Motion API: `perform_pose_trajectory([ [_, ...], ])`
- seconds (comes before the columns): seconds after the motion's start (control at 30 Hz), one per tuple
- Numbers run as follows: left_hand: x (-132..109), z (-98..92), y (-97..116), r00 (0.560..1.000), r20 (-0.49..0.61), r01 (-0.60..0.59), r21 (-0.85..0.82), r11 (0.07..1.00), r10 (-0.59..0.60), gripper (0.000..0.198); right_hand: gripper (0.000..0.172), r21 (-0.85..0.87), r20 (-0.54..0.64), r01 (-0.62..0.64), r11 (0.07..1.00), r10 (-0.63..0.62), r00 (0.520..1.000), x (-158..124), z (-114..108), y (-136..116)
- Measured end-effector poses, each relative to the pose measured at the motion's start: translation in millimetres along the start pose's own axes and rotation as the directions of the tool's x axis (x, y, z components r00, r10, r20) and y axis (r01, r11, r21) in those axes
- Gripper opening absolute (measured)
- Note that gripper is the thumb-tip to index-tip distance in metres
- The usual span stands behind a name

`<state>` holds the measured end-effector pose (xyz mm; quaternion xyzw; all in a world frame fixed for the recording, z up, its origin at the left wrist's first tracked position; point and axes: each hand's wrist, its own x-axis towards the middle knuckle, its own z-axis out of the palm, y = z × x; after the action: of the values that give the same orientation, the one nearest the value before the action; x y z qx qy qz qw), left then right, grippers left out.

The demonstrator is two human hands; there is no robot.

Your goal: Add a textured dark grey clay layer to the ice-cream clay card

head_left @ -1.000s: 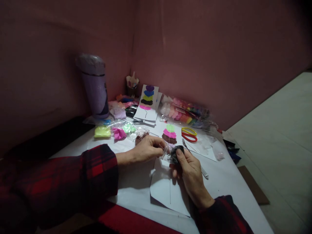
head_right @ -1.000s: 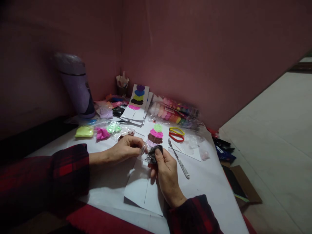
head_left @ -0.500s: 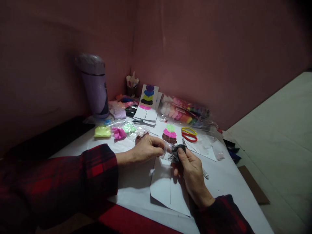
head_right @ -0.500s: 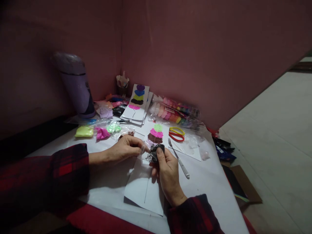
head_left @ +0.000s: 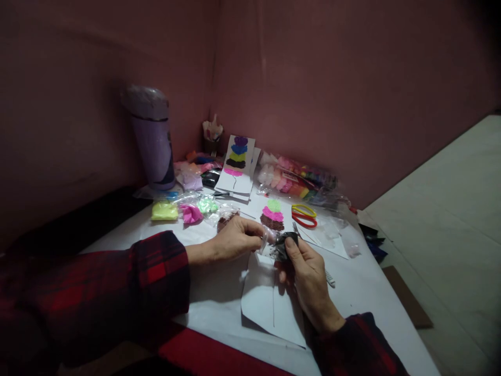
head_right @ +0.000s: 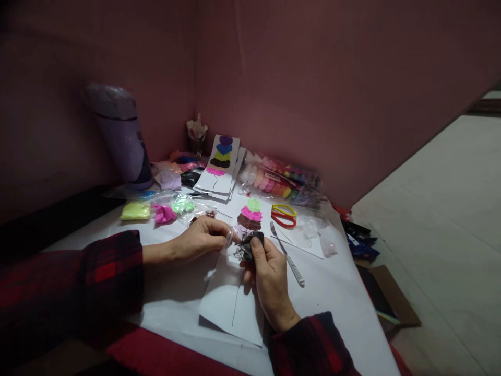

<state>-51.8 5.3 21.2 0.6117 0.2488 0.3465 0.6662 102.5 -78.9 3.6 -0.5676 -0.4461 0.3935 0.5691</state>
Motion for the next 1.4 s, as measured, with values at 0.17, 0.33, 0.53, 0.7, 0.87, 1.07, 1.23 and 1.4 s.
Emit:
perform_pose_trajectory([
  [0.17, 1.5, -1.6, -3.6, 0.999, 0.025, -0.022, -0.009, 1.0, 0.023, 0.018, 0.039, 0.008, 0.004, -0.011, 1.0, 0.011, 1.0, -0.5, 0.6, -1.7],
  [0.33, 0.0, -1.4, -1.9, 0.999, 0.016, -0.031, -0.018, 0.999, 0.032, 0.013, 0.04, 0.003, -0.014, -0.009, 1.0, 0.009, 1.0, -0.3, 1.0, -2.1],
  [0.53, -1.9, 0.4, 1.0, 1.0, -0.021, -0.019, -0.09, 0.996, 0.017, 0.004, 0.04, -0.02, -0.017, 0.008, 1.0, -0.008, 1.0, 0.4, -0.2, -0.3],
  [0.7, -1.6, 0.0, -1.8, 0.999, -0.013, -0.032, -0.094, 0.995, 0.031, 0.011, 0.039, -0.021, -0.007, 0.015, 1.0, -0.015, 1.0, -1.2, -0.1, -1.5],
  [0.87, -0.2, -2.0, -5.7, 0.999, -0.003, -0.038, -0.056, 0.998, 0.038, 0.022, 0.04, -0.031, -0.007, 0.017, 0.999, -0.018, 1.0, -0.4, -1.0, -0.7],
  [1.07, -1.3, -2.5, -5.7, 1.0, 0.006, -0.02, -0.036, 0.999, 0.02, 0.026, 0.039, -0.052, 0.019, 0.038, 0.998, -0.037, 0.999, 0.7, -1.4, 2.5],
  [1.23, -2.3, -2.6, -4.1, 1.0, -0.005, 0.005, 0.094, 0.996, -0.004, 0.029, 0.038, -0.104, 0.032, 0.055, 0.993, -0.052, 0.998, -1.6, -0.2, 0.2],
  [1.4, -1.6, -4.2, -4.9, 1.0, 0.025, -0.014, 0.1, 0.995, 0.011, 0.029, 0.039, -0.131, 0.039, 0.075, 0.989, -0.07, 0.997, -1.9, -0.2, -0.9],
])
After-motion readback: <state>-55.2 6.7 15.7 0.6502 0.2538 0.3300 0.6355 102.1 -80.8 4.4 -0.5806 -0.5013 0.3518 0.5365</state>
